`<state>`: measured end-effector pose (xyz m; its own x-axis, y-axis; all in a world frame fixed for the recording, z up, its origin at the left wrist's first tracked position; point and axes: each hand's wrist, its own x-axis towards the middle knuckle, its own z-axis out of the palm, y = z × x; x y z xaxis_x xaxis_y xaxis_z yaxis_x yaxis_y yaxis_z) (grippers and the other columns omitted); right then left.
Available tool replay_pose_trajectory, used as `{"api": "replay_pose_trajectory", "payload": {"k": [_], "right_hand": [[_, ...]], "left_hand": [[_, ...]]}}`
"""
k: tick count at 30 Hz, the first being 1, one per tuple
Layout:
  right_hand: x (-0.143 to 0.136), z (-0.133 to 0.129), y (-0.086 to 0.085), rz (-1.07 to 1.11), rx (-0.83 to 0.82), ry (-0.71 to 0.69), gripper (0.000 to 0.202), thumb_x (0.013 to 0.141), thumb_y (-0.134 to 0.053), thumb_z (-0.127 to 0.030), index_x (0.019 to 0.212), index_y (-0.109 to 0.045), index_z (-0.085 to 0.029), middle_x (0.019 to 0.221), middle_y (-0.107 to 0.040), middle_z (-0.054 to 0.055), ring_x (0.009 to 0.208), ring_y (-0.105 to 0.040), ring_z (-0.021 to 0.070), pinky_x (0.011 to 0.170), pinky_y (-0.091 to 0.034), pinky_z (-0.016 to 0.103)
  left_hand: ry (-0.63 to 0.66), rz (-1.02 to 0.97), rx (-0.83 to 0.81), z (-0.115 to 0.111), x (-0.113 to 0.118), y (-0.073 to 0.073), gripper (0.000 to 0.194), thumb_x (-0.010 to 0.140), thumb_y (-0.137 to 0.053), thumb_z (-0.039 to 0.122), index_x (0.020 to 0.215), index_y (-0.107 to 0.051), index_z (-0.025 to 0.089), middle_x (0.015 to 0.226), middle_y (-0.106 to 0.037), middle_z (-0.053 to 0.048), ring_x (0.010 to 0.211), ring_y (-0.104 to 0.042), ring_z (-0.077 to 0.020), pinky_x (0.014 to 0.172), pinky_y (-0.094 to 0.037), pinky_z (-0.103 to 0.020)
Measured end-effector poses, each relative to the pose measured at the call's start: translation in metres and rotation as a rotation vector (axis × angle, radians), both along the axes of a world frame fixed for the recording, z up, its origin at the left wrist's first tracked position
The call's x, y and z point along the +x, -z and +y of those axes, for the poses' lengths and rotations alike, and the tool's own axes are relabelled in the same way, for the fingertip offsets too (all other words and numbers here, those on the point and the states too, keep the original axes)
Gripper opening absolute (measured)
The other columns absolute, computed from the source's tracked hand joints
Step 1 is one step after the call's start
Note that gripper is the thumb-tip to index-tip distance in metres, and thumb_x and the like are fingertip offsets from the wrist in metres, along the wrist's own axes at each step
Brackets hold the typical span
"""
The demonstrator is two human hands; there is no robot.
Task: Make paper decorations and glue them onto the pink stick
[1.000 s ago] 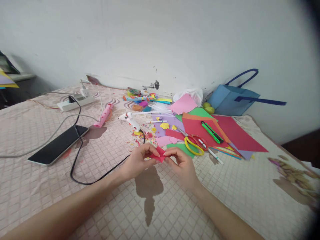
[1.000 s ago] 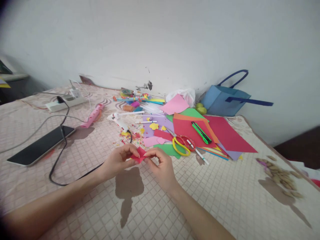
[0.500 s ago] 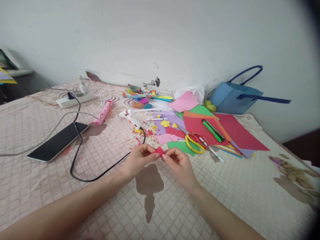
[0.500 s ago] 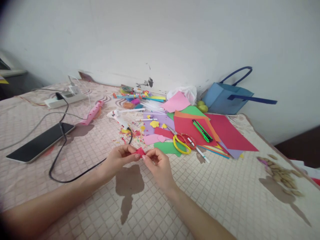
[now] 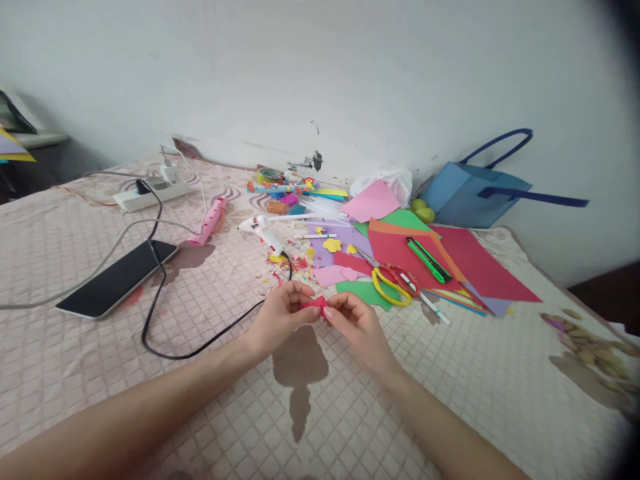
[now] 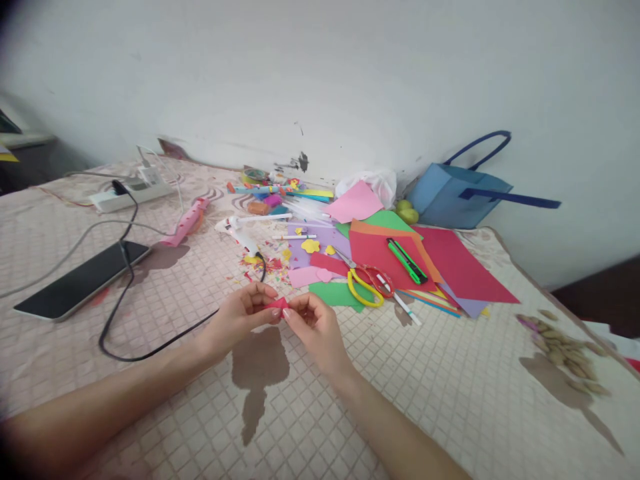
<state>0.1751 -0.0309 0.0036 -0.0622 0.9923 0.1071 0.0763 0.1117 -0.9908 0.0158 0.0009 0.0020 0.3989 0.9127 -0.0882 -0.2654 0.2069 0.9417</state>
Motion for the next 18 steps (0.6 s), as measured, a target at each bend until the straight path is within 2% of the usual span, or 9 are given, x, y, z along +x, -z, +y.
{"api": "replay_pose_trajectory", "payload": {"k": [6, 11, 18], "right_hand": [[0.0011, -0.0006, 0.0007, -0.056, -0.006, 0.012, 0.013, 0.080, -0.058, -0.028, 0.071, -0.056, -0.018, 0.066, -0.055, -0.002, 0.062, -0.050, 0.0113, 0.059, -0.041, 0.023], [-0.0010, -0.0021, -0.0012, -0.046, -0.031, 0.010, 0.014, 0.080, -0.058, -0.029, 0.071, -0.055, -0.018, 0.066, -0.054, -0.002, 0.062, -0.050, 0.0112, 0.059, -0.041, 0.023], [-0.0018, -0.0029, -0.0023, -0.050, -0.042, 0.000, 0.015, 0.080, -0.057, -0.030, 0.071, -0.055, -0.018, 0.066, -0.054, -0.001, 0.062, -0.050, 0.0116, 0.058, -0.042, 0.025]], "left_hand": [[0.028, 0.029, 0.055, -0.0029, 0.0007, -0.0002, 0.033, 0.066, -0.074, 0.024, 0.088, -0.053, 0.012, 0.076, -0.062, -0.001, 0.066, -0.060, -0.0093, 0.064, -0.047, -0.022], [0.033, 0.064, 0.113, -0.0030, 0.0008, 0.0004, 0.028, 0.067, -0.073, 0.026, 0.084, -0.056, 0.012, 0.079, -0.061, -0.002, 0.072, -0.059, -0.0106, 0.067, -0.046, -0.023], [0.039, 0.083, 0.132, -0.0027, 0.0002, -0.0005, 0.026, 0.069, -0.071, 0.029, 0.081, -0.056, 0.011, 0.074, -0.060, -0.001, 0.065, -0.058, -0.0095, 0.062, -0.045, -0.022]]}}
